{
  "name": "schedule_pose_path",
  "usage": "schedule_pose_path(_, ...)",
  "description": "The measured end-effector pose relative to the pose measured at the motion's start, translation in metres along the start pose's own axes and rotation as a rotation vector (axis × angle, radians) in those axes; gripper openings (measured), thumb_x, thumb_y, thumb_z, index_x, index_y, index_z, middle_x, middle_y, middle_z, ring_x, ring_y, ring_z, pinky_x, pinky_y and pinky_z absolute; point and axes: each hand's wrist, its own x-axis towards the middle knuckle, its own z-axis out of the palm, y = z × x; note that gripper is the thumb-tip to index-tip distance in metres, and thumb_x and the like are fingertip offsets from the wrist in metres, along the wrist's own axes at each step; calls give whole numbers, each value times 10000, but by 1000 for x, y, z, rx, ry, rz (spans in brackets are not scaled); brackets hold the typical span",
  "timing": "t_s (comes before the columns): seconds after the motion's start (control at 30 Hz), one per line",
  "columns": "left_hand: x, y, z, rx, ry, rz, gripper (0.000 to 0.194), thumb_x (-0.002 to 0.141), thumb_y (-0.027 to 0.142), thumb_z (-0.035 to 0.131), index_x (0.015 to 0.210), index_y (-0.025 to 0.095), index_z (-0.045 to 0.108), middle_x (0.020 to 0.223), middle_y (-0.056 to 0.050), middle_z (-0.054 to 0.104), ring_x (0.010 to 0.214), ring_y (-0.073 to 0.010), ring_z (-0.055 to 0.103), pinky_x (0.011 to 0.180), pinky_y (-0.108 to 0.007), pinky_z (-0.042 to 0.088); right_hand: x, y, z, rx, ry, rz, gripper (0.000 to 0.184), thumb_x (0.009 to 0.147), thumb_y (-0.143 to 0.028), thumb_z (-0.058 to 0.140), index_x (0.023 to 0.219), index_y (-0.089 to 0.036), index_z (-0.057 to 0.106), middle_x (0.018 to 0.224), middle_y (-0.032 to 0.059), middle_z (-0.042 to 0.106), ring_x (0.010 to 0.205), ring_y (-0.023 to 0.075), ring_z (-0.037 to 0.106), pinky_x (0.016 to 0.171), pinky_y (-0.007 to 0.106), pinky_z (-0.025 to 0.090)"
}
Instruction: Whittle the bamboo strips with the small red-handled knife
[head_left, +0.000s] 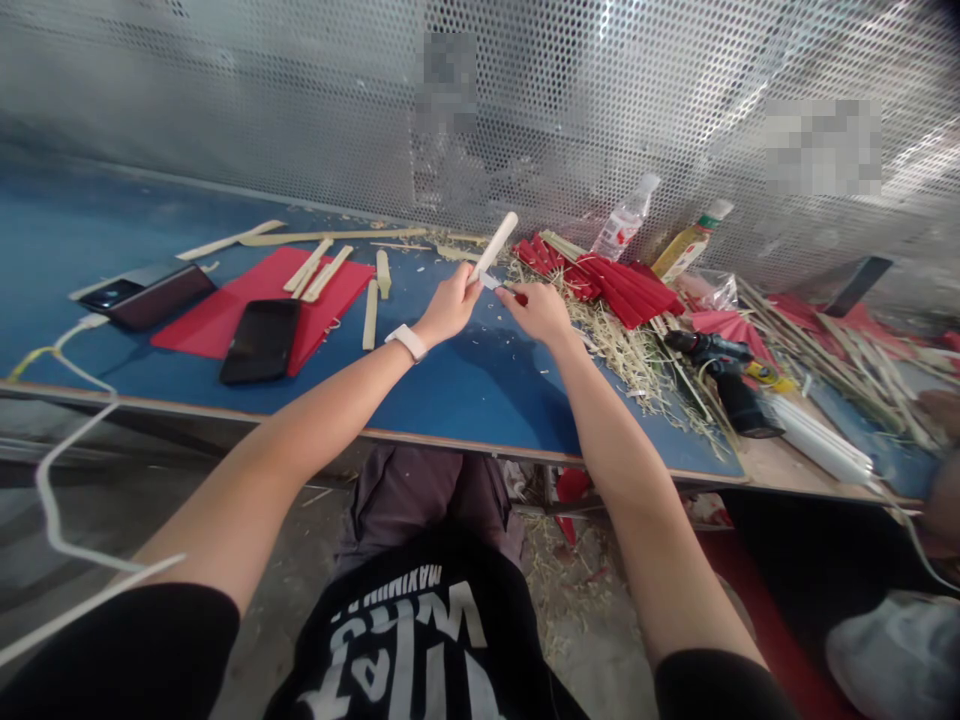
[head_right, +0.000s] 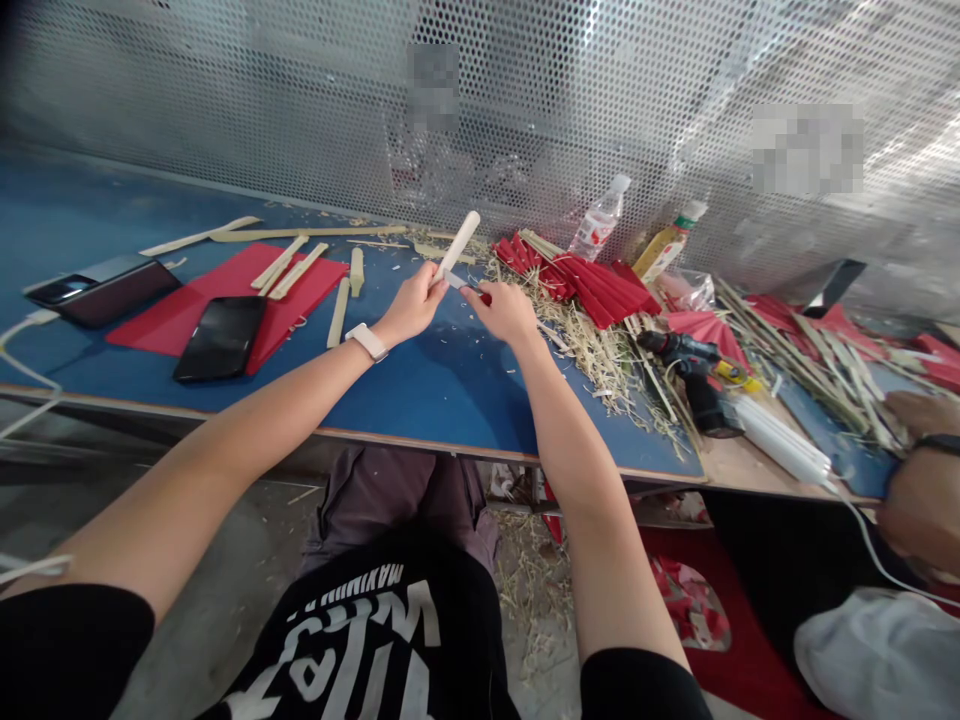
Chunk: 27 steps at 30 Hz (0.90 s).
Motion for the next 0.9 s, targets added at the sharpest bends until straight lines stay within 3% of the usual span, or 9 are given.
schedule_pose_path(0.17, 1, 0, 0, 59, 63, 20, 251, 1176, 469, 627, 1030, 283, 543, 747, -17, 592, 651, -239, 636, 768, -442, 565, 0, -6, 2, 26, 1, 40, 551, 1205, -617, 593, 823, -244, 729, 892, 119, 784, 897, 299, 714, 752, 375, 396)
schedule_pose_path(0.53, 0, 3, -1, 105, 170, 21, 426, 1160, 656, 622, 973, 273, 608, 745, -52, 623, 745, -279, 708, 836, -450, 590, 1, -10, 8, 81, -1, 49, 542, 1229, -604, 549, 936, -235, 817, 865, 99, 773, 869, 280, 707, 770, 374, 394)
schedule_pose_path(0.9, -1, 11, -8, 135, 250, -4, 625, 1116, 772, 614, 767, 283, 443, 623, -27, 494, 638, -229, 569, 693, -406, 504, 2, -14, 14, 85, 48, 60, 602, 1237, -642, 486, 867, -249, 754, 826, 90, 736, 835, 271, 680, 743, 378, 396)
